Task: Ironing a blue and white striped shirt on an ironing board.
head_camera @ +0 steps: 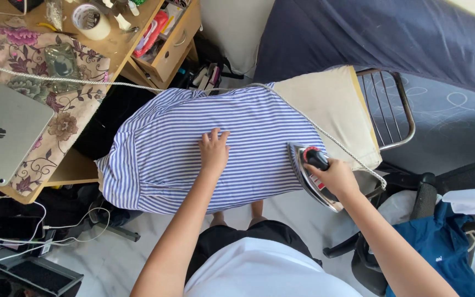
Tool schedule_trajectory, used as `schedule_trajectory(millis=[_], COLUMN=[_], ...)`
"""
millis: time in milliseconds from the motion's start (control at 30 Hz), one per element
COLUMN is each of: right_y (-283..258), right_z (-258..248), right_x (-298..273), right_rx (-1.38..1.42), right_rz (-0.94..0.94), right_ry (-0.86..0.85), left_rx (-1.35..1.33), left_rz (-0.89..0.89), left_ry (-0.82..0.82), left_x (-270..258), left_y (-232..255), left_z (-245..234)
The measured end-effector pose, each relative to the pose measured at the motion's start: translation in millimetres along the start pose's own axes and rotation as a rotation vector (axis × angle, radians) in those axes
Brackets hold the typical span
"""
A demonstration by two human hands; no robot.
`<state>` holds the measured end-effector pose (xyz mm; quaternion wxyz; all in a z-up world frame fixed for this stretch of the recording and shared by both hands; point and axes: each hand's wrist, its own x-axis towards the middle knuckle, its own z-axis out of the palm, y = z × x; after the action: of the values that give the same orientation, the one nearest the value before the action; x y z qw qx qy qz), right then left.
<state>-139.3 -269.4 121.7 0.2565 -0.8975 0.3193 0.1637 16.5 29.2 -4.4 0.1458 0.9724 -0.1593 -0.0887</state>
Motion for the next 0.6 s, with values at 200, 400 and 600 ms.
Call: schedule_trajectory(millis=[200, 400, 600], right_y=[-75, -189, -296], right_z=[37, 123, 210], right_x=[-24, -43, -70], right_rx=[-0.277, -0.402, -0.404], right_rz=[-0.349, -0.72, -0.841], right_ry=[-0.227, -0.37, -0.397], left_rx=[-0.713, -0.919, -0.922], left_rz=[0.152, 0.075, 0.121], left_ry=[-0.187, -0.54, -0.587], left_x=[60, 95, 81], left_y=[-102, -170, -196], left_z=[22, 42, 0])
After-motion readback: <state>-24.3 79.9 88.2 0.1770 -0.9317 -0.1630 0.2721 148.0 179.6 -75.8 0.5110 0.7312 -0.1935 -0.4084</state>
